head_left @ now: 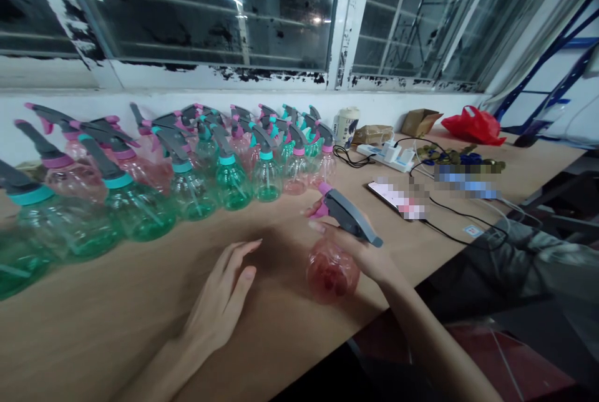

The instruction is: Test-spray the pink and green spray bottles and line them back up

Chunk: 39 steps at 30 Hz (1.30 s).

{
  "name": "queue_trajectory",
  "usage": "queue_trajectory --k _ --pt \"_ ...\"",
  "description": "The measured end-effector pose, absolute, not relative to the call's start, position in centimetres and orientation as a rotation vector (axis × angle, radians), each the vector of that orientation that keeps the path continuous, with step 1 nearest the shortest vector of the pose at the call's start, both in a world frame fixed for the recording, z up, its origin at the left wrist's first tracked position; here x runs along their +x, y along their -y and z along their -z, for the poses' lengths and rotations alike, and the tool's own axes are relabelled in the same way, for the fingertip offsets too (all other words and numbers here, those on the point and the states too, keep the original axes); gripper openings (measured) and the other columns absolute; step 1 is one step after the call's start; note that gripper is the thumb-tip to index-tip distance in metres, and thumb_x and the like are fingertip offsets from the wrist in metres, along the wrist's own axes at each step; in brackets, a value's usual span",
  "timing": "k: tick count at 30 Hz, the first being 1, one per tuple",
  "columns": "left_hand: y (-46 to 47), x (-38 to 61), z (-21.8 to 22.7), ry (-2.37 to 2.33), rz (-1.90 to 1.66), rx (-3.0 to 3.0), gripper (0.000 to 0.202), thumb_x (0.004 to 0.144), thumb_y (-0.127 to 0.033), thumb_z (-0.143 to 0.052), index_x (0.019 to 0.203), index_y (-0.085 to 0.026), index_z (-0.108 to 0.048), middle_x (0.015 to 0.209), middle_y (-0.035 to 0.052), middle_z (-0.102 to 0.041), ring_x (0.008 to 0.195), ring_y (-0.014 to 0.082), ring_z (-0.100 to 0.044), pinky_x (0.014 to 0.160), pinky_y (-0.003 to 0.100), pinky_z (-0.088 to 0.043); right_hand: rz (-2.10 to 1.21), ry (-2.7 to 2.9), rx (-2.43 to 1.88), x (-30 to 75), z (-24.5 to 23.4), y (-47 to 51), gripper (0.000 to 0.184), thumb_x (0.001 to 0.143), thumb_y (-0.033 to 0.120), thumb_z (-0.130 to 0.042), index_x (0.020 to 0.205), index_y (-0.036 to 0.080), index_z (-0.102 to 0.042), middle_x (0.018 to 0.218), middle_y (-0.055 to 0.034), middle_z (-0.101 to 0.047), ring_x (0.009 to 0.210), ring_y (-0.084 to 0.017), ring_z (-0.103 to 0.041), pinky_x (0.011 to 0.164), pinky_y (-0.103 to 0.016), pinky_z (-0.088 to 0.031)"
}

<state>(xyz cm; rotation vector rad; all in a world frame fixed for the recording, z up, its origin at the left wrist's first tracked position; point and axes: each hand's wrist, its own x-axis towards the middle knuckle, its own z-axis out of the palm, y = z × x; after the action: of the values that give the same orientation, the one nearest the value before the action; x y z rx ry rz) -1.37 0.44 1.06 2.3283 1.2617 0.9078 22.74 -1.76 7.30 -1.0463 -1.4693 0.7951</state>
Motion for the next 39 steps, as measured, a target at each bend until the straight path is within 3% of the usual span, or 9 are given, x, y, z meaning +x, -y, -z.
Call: queue_trajectory --k 6,16,26,32,39 --pt "-0.49 -1.4 -1.03 -1.263 -0.908 2.347 0.036 0.096 -0.035 -0.027 0.127 -0.027 -0.043 0.127 0.0057 -0.051 0.119 0.0233 -0.048 0.101 0.048 -0.038 -0.82 1.427 -1.069 22.63 -7.53 1.96 0.026 0.071 0.03 -0.066 0.097 0.027 -0.06 0.102 -0.0018 -0.066 0.099 -0.022 -0.062 0.08 -0.033 -0.052" --pt "-0.31 -1.19 -1.04 -1.27 -0.924 2.386 0.035 0.095 -0.034 -0.029 0.125 -0.027 -0.046 0.123 0.004 -0.054 0.115 0.0217 -0.052 0.099 0.043 -0.042 -0.754 1.422 -1.088 22.64 -7.38 1.96 0.014 0.073 0.029 -0.065 0.086 0.025 -0.062 0.091 0.0007 -0.068 0.089 -0.018 -0.064 0.082 -0.031 -0.049" --pt "-0.25 -1.15 -0.97 -1.287 -0.893 2.367 0.034 0.096 -0.034 -0.027 0.125 -0.029 -0.044 0.124 0.0029 -0.053 0.116 0.0207 -0.051 0.1 0.044 -0.041 -0.769 1.39 -1.11 22.52 -7.56 2.18 0.012 0.073 0.029 -0.066 0.082 0.024 -0.06 0.084 0.0006 -0.065 0.08 -0.016 -0.063 0.074 -0.029 -0.049" --pt "-0.21 -1.07 -1.12 -1.289 -0.911 2.361 0.034 0.096 -0.035 -0.028 0.123 -0.027 -0.046 0.123 0.0039 -0.055 0.115 0.0212 -0.052 0.099 0.044 -0.042 -0.695 1.409 -1.171 22.53 -7.19 1.7 0.011 0.075 0.031 -0.064 0.073 0.022 -0.057 0.063 0.0042 -0.052 0.06 -0.012 -0.05 0.057 -0.025 -0.042" --pt "-0.33 -1.16 -0.87 -1.28 -0.931 2.378 0.035 0.095 -0.034 -0.03 0.124 -0.027 -0.047 0.122 0.0046 -0.056 0.114 0.0219 -0.053 0.098 0.043 -0.043 -0.708 1.45 -1.15 22.44 -7.09 1.93 0.023 0.079 0.033 -0.059 0.063 0.021 -0.047 0.057 0.0048 -0.04 0.057 -0.011 -0.042 0.053 -0.024 -0.035"
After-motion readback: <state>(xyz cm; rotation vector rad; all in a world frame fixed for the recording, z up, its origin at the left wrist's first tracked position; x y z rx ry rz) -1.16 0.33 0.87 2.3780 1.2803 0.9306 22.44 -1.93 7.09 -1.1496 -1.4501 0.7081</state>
